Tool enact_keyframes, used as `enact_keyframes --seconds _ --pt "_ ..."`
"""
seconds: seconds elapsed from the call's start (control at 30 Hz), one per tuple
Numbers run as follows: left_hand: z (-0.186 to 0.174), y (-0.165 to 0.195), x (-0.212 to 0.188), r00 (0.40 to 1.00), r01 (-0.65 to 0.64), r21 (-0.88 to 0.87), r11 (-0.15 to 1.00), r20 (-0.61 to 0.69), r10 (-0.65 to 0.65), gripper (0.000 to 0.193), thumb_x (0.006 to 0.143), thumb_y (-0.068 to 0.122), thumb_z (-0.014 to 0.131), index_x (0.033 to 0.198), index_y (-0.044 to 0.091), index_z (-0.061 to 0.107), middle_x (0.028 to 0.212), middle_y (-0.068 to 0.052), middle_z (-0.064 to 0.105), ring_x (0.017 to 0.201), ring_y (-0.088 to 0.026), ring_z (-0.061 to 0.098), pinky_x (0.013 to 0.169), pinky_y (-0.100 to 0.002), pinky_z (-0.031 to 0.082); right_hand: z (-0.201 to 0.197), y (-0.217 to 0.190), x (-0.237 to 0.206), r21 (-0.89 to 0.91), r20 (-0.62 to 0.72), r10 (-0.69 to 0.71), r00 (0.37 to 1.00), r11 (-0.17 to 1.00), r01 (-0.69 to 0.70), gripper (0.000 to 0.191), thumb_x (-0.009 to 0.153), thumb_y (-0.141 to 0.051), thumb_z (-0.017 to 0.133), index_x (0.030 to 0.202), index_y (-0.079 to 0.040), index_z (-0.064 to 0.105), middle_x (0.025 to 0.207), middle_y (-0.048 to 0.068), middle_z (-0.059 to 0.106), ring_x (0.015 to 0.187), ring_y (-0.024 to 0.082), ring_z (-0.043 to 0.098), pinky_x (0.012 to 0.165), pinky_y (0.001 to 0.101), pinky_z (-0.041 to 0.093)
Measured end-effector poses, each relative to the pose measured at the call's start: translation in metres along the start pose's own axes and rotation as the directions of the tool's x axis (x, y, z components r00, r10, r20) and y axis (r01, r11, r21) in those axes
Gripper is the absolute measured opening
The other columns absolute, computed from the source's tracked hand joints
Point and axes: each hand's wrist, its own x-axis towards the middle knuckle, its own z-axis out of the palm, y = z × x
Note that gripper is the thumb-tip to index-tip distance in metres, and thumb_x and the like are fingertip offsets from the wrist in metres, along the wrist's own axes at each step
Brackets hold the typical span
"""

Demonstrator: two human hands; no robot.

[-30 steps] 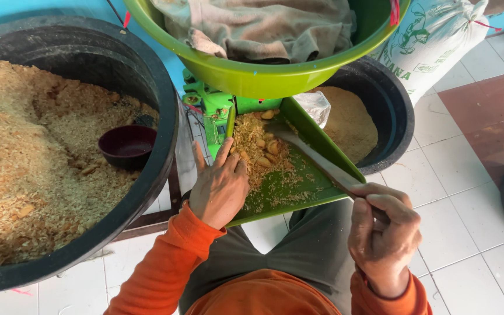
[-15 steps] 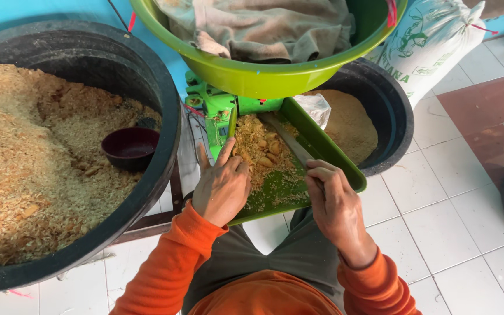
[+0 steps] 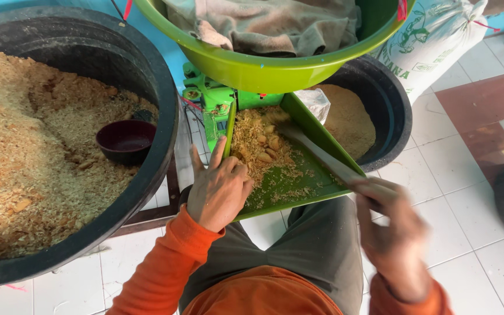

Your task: The person sits on the floor in front of a green grinding machine and uses a scoop to push peanuts and crumbly material from a green tray into the machine's intake. They scoop ground powder from a large basin with a bowl and pour it into a plastic bag, then resume feeding material into the machine.

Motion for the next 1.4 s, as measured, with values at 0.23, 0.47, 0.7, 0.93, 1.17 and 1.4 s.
enact_keyframes --seconds 0.23,0.47,0.7,0.93,1.17,1.4 --pt "-0.006 -0.004 -0.004 0.999 -0.039 0.013 0.999 0.035 0.039 0.020 0.081 0.022 0.070 0.094 0.007 0.076 0.108 -0.011 0.068 0.140 -0.042 0.039 0.106 -0.084 0.016 0.055 -0.006 0.011 0.067 -0.025 -0.120 0.992 0.990 0.122 0.019 0.094 0.007 0.071 0.108 0.002 0.060 0.114 0.017 0.072 0.096 0.025 0.075 0.077 0.0307 0.062" --pt "-0.009 -0.004 0.002 0.958 -0.020 0.115 0.993 0.287 -0.014 0.016 0.084 0.008 0.063 0.090 0.012 0.078 0.100 -0.011 0.070 0.145 -0.041 0.038 0.113 -0.082 0.011 0.031 0.023 -0.012 0.150 -0.126 -0.008 0.992 0.988 0.027 0.019 0.101 0.010 0.064 0.117 0.005 0.055 0.116 0.020 0.069 0.096 0.023 0.073 0.075 0.0289 0.062" --pt "0.031 -0.017 0.042 0.971 -0.179 0.073 0.981 0.173 0.164 0.008 0.089 0.008 0.063 0.085 0.009 0.071 0.107 -0.013 0.070 0.136 -0.036 0.049 0.113 -0.080 0.016 -0.049 0.009 -0.040 0.356 -0.226 0.301 0.926 0.911 -0.209 0.016 0.110 0.005 0.057 0.122 0.001 0.047 0.106 0.017 0.066 0.080 0.013 0.066 0.078 0.0214 0.056" --pt "0.061 -0.037 0.067 0.993 -0.118 0.131 0.984 -0.005 0.120 0.018 0.089 0.014 0.062 0.101 0.005 0.069 0.116 -0.015 0.065 0.133 -0.034 0.046 0.112 -0.079 0.021 -0.011 0.010 -0.031 -0.158 -0.064 -0.009 0.998 0.987 -0.001 0.023 0.095 0.005 0.072 0.113 0.000 0.058 0.104 0.020 0.072 0.082 0.025 0.072 0.072 0.0325 0.056" --pt "0.037 -0.029 0.040 0.984 -0.096 0.198 0.975 0.168 0.062 0.014 0.090 0.017 0.063 0.096 0.006 0.069 0.115 -0.016 0.062 0.153 -0.036 0.027 0.107 -0.088 0.015 0.010 -0.008 -0.008 -0.066 -0.116 -0.011 0.993 0.998 0.004 0.026 0.094 0.012 0.071 0.115 0.002 0.060 0.104 0.019 0.070 0.085 0.024 0.074 0.072 0.0300 0.059" --pt "0.033 -0.025 0.032 0.994 -0.105 0.125 0.987 0.003 0.106 0.027 0.086 0.025 0.066 0.104 0.005 0.070 0.126 -0.017 0.061 0.150 -0.038 0.025 0.107 -0.086 0.014 0.000 -0.029 0.018 0.029 -0.156 -0.031 0.987 0.999 0.036 0.023 0.102 0.010 0.068 0.116 0.002 0.052 0.113 0.016 0.071 0.091 0.020 0.075 0.076 0.0259 0.061"
